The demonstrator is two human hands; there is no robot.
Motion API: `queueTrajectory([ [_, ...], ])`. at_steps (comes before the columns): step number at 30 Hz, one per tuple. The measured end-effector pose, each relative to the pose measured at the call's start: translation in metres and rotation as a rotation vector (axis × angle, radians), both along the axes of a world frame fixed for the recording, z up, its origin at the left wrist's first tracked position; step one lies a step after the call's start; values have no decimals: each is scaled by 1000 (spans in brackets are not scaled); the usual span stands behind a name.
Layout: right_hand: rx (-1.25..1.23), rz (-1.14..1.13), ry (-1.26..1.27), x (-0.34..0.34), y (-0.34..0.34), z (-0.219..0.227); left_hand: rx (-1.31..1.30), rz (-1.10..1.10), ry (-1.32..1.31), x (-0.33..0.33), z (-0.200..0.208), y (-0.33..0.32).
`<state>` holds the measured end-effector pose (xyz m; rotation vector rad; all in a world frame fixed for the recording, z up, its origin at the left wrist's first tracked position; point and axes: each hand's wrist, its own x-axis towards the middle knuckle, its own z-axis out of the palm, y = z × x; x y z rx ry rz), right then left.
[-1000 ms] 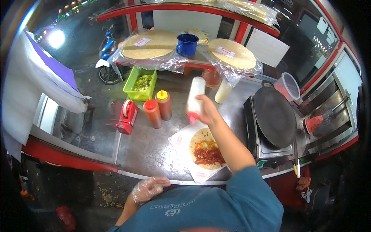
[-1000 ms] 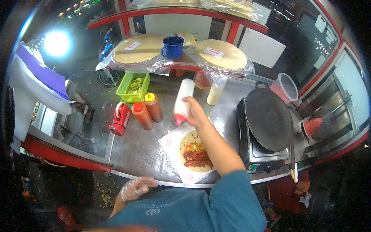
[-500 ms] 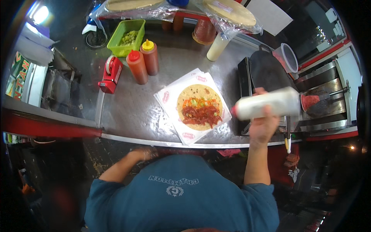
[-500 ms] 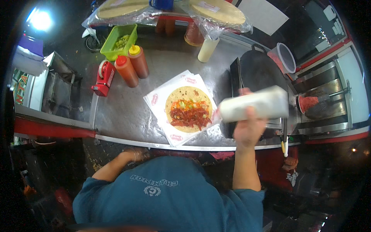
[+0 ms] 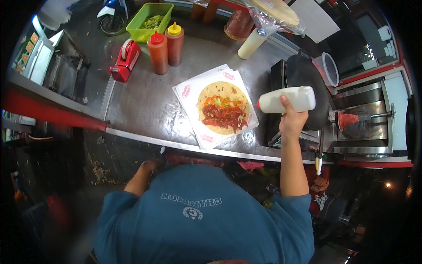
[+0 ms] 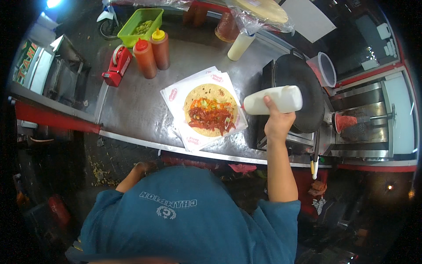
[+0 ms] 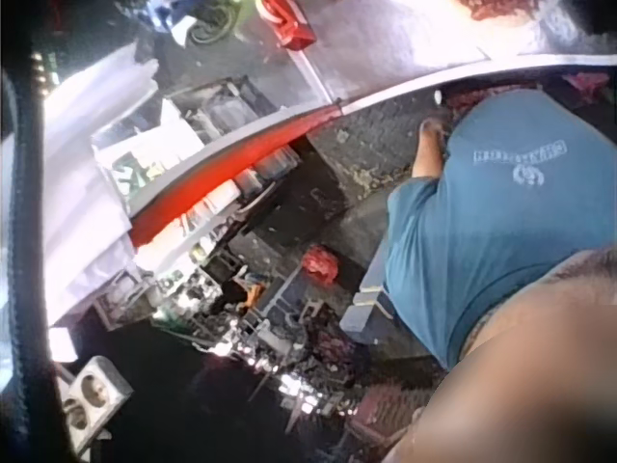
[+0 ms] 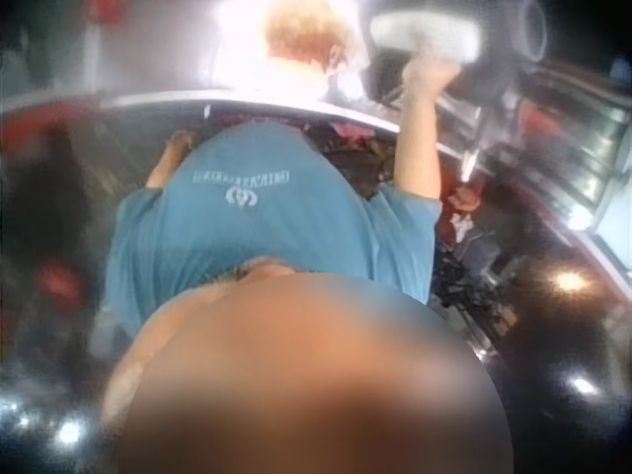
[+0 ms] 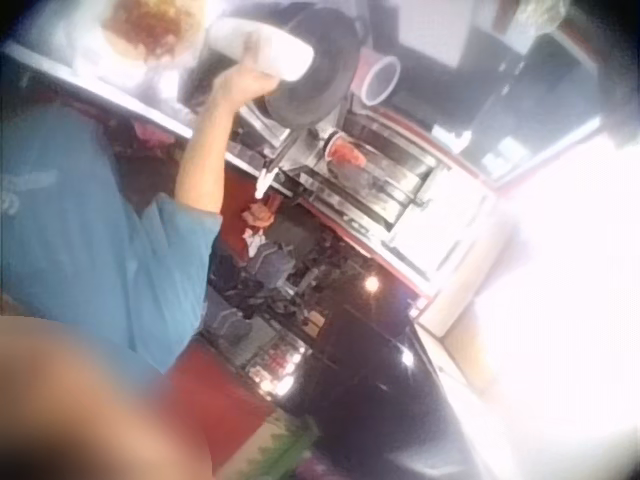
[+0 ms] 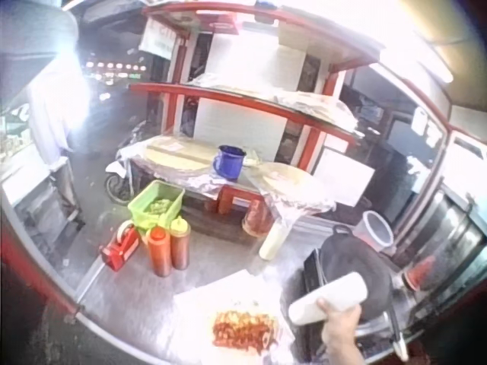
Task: The person cooks a flatbread on a griddle, adds shredded meat, lettuce, and sauces, then folds and wraps the item in paper and a plastic bag. The finished wrap is handed to a customer.
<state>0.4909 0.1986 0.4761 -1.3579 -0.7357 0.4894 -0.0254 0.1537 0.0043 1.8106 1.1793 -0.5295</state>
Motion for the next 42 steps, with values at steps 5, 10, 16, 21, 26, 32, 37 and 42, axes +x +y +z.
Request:
queueTrajectory([
  [5, 6, 112, -65, -25, -2, 9, 81, -10, 91, -37, -27, -5],
  [10, 22, 127, -109, -37, -1, 8, -141, -460, 275, -18, 57, 45],
  [16, -26, 125, -68, -46, 8, 20, 63, -435, 189, -52, -19, 29],
  [21, 19, 88, 35, -35, 34, 29, -78, -225, -28, 1, 96, 51],
  [26, 11, 183, -31, -54, 34, 9, -155, -190, -394, 46, 287, 78],
  [32, -74, 309, -143, -73, 38, -5, 11, 11, -973, 104, 361, 123],
  [37, -37, 378, -41, -71, 64, -16, 395, 182, -593, 187, 343, 154],
  [42, 9, 360, 85, -71, 87, -17, 462, 117, -501, 215, 336, 171],
])
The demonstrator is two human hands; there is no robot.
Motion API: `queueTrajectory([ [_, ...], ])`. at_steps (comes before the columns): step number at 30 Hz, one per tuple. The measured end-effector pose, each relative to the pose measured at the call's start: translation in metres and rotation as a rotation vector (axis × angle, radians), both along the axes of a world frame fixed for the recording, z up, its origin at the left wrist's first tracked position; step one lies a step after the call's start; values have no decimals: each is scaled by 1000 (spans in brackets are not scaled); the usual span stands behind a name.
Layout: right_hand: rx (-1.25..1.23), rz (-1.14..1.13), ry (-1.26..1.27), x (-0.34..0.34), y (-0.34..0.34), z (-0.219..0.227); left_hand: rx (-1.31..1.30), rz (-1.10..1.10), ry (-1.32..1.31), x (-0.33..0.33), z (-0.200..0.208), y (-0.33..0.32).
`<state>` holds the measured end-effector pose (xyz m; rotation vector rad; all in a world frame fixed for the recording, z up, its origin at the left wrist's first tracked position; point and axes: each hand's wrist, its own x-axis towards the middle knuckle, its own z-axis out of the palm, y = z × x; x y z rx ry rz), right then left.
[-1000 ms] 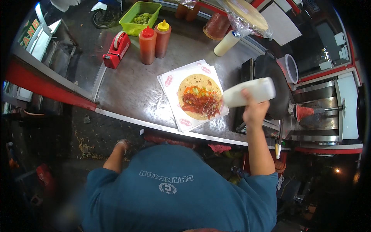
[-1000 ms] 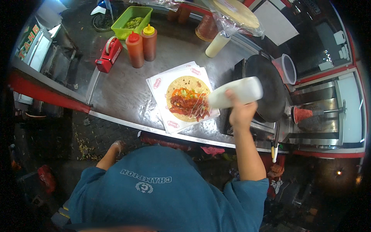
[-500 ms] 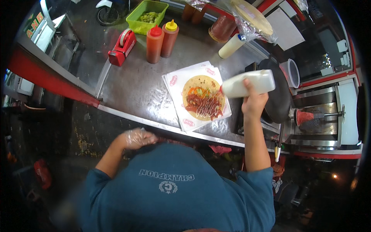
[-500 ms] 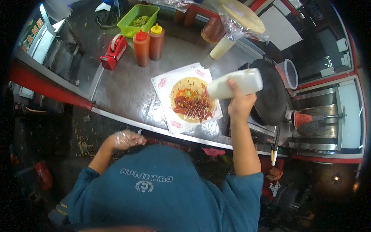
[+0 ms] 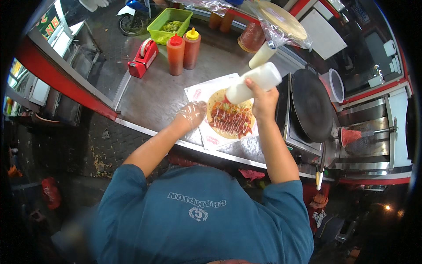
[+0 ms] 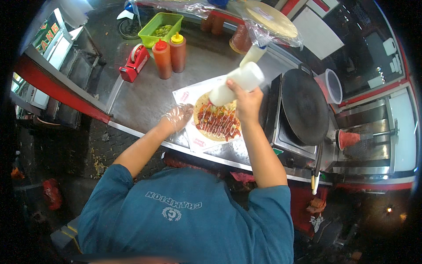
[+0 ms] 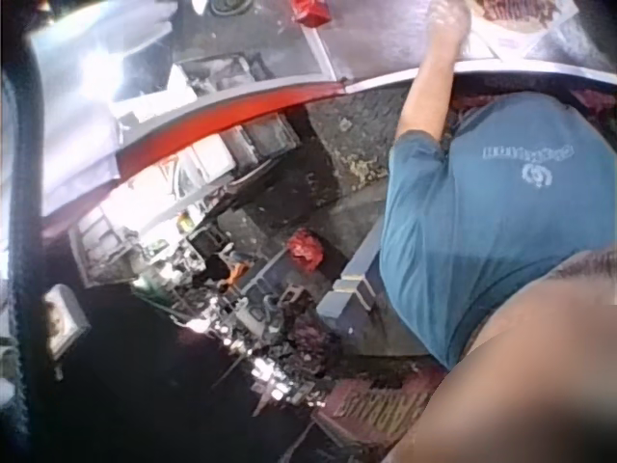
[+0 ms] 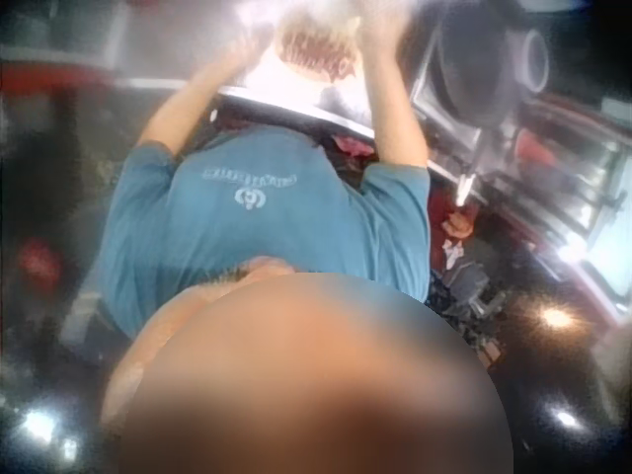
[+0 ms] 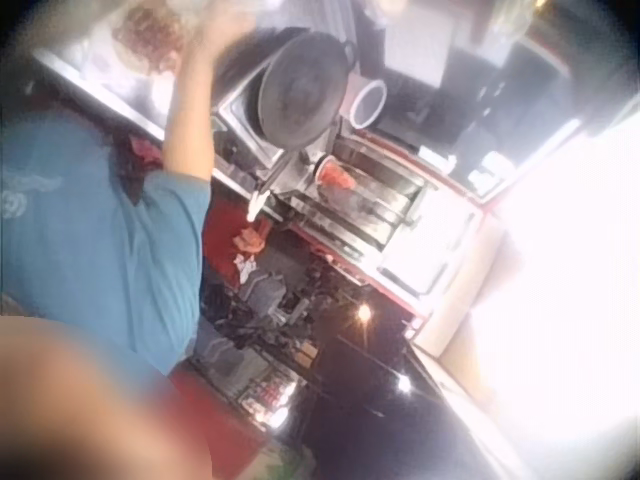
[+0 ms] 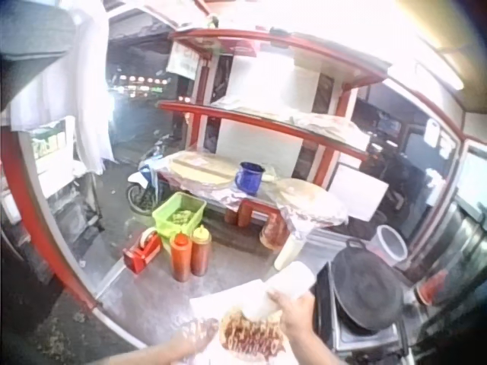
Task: The person cooks a flatbread on a griddle, adds shredded meat, lettuce, and sauces, then folds and wraps the item in paper and a plastic bag. The finished wrap is handed to a customer.
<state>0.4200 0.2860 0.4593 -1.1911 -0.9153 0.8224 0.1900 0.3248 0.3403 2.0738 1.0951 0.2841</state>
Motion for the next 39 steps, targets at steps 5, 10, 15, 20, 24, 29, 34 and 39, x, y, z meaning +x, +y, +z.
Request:
queueTrajectory([
  [5, -57, 11, -382, 19, -35, 3, -429, 193, -214, 2, 9, -4],
  [10, -10, -162, -155, 51, -70, 15, -299, 211, -437, 5, -38, -11],
  [15, -48, -142, -172, 24, 13, -28, -136, 125, -604, 8, -33, -18],
  [20, -530, -161, -345, 52, 166, -90, 382, -199, -580, 17, -25, 6],
  [24, -639, -132, -758, 72, 192, -83, 438, -341, -496, 17, -33, 16],
  [29, -848, 236, -1033, 94, 155, -68, 187, -543, -254, 3, -2, 31],
  [34, -688, 139, -949, 88, 115, -85, 613, -877, -203, 14, 13, 42],
  [39, -666, 272, -831, 87, 109, -88, 755, -909, -204, 24, 22, 42],
])
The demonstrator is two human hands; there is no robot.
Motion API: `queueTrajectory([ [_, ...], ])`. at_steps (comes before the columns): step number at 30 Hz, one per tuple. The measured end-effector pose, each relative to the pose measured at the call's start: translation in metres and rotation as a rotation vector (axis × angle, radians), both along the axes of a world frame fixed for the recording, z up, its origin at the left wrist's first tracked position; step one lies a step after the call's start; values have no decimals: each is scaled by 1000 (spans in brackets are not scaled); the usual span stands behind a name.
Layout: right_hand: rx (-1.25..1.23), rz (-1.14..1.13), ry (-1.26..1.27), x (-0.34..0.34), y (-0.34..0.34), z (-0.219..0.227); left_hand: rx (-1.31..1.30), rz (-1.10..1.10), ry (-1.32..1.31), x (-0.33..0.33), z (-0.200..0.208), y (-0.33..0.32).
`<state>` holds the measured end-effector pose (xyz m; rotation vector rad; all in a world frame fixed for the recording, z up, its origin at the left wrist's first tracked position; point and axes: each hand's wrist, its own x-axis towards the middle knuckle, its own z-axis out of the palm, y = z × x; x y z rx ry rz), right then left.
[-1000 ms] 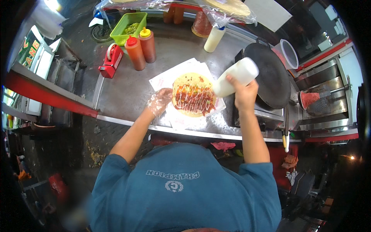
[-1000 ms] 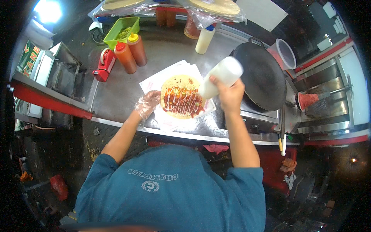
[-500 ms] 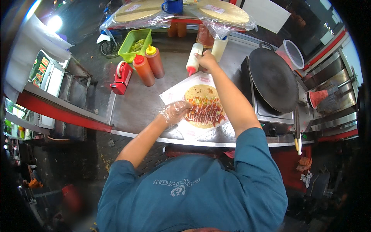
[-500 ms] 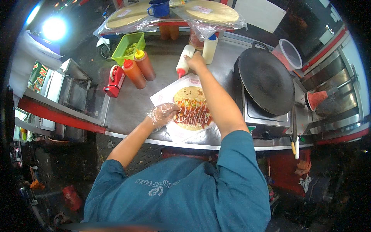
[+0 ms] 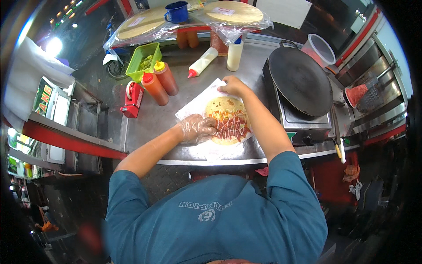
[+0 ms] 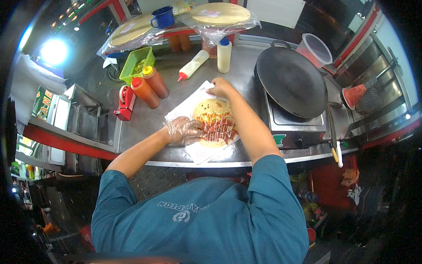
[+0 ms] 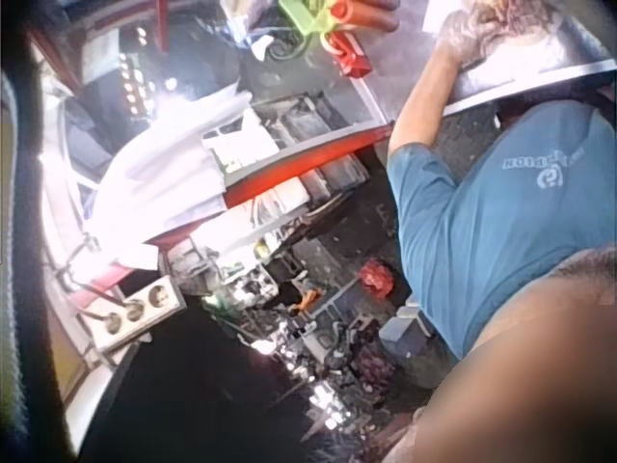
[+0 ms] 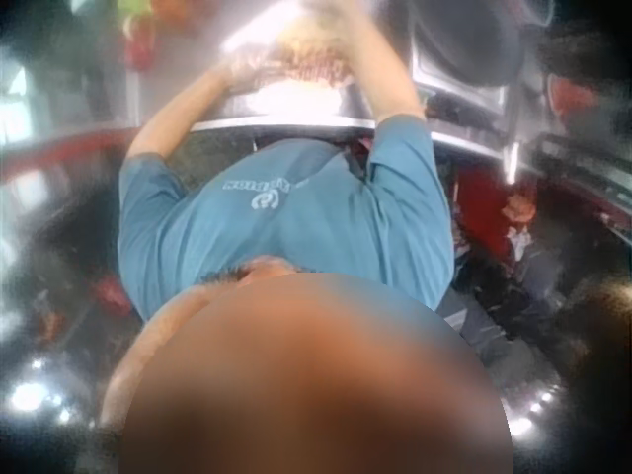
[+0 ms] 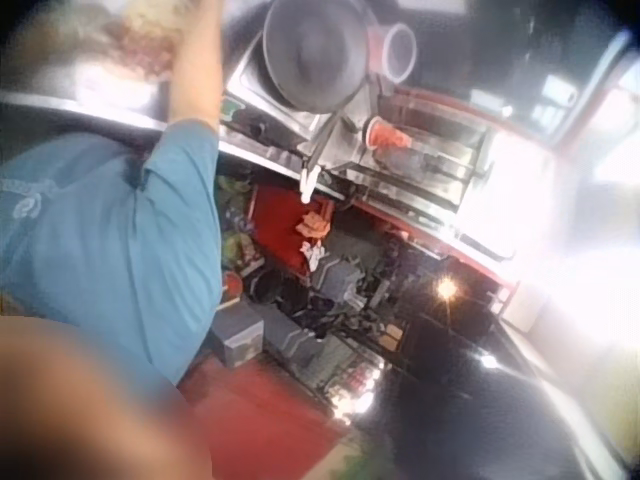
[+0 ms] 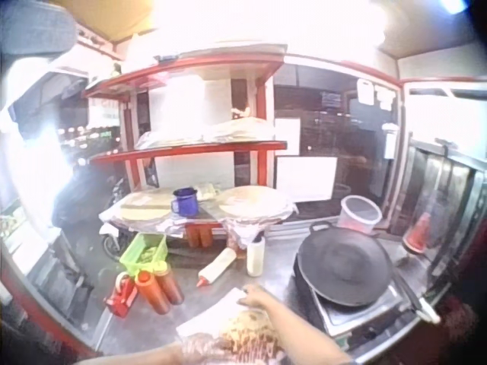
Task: The person cooks a flatbread on a griddle, adds shredded meat, lettuce, and sauces, then folds and wraps the item in paper and a plastic bag. The finished wrap is handed to a customer.
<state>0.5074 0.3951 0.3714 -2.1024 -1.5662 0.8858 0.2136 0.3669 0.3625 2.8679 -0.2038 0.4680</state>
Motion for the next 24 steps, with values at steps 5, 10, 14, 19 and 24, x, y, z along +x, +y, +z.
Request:
queueTrajectory([
  [5, 68, -6, 81, 9, 0, -12, 81, -26, 35, -1, 4, -3],
  [10, 17, -52, 265, 8, -4, -9, 186, -120, -49, -5, -1, 0],
  [14, -4, -49, 326, 9, -5, -7, 126, 32, -73, -9, -20, -6],
  [19, 35, -81, 391, 14, -9, -9, -110, 582, -10, 24, -35, -16],
  [24, 209, 0, 172, -4, -41, 19, -29, 789, -205, 44, -42, -31],
])
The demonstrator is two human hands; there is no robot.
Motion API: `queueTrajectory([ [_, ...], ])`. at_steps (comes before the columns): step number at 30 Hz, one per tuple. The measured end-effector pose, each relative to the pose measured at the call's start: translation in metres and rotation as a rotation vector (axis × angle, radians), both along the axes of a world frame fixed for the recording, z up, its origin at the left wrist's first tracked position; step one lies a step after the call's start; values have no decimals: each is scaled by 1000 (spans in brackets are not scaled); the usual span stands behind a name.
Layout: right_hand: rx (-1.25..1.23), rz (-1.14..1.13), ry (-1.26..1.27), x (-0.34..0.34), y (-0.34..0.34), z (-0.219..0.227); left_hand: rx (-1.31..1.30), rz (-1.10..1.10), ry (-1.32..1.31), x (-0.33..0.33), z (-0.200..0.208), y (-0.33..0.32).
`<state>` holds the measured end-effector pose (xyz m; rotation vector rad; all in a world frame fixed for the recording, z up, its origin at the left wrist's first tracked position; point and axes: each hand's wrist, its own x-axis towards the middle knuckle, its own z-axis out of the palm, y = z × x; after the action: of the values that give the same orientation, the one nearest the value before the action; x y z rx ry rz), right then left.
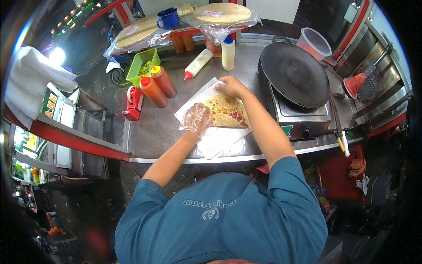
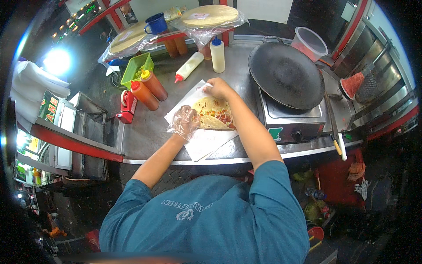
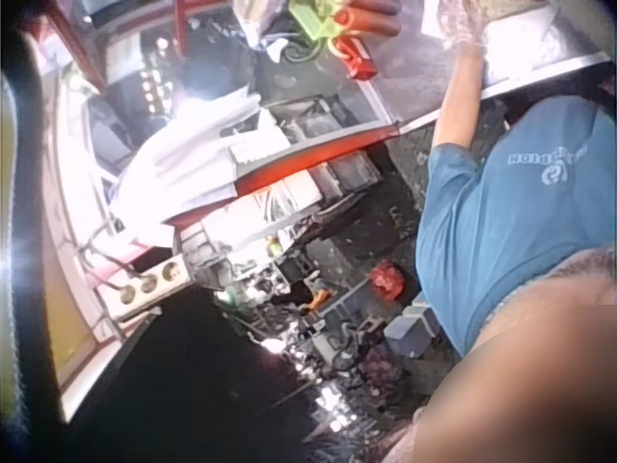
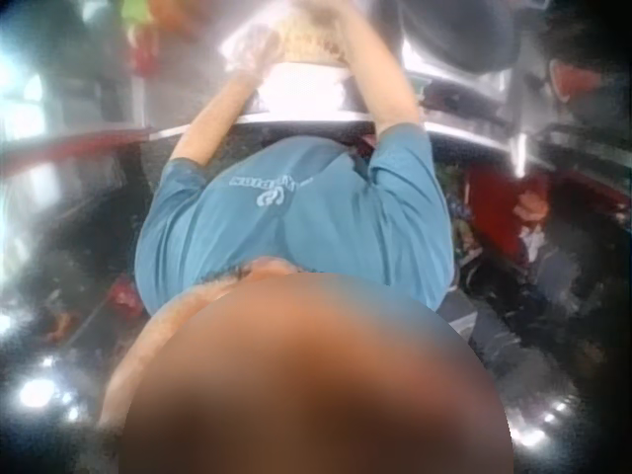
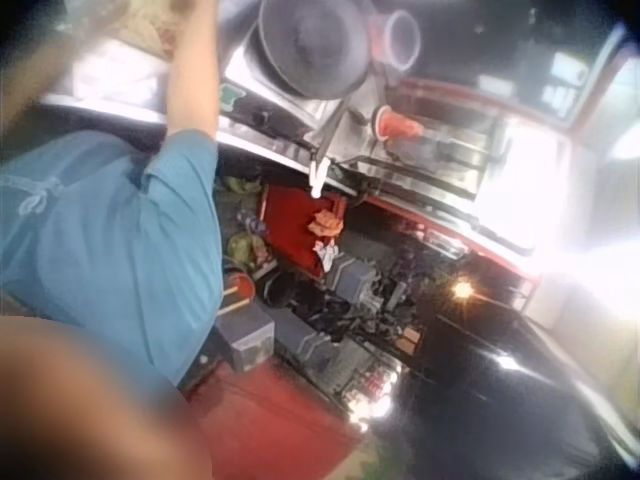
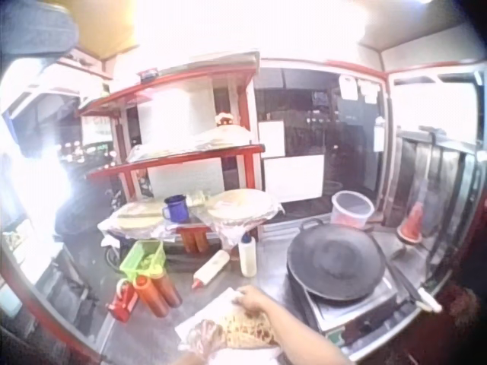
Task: The person cooks a flatbread on a griddle, adds shredded meat, lettuce, and sauces, then folds and wraps the item in paper and a plastic bag. The finished wrap is handed to a customer.
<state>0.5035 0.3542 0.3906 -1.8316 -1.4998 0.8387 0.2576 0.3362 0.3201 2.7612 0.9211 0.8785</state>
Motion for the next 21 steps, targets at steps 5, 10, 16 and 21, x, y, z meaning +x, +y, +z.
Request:
queueTrajectory([
  [5, 327, 24, -248, -46, -76, 43, 123, -437, 7, -16, 15, -9],
  [10, 518, -39, -332, -74, -130, 3, 167, -386, 22, -12, 22, -27],
  [16, 97, -93, -267, -54, -106, 12, 87, -396, 27, -4, 15, -5],
  [21, 125, -365, -429, -17, -49, 11, 37, -627, 325, 16, 39, 25],
])
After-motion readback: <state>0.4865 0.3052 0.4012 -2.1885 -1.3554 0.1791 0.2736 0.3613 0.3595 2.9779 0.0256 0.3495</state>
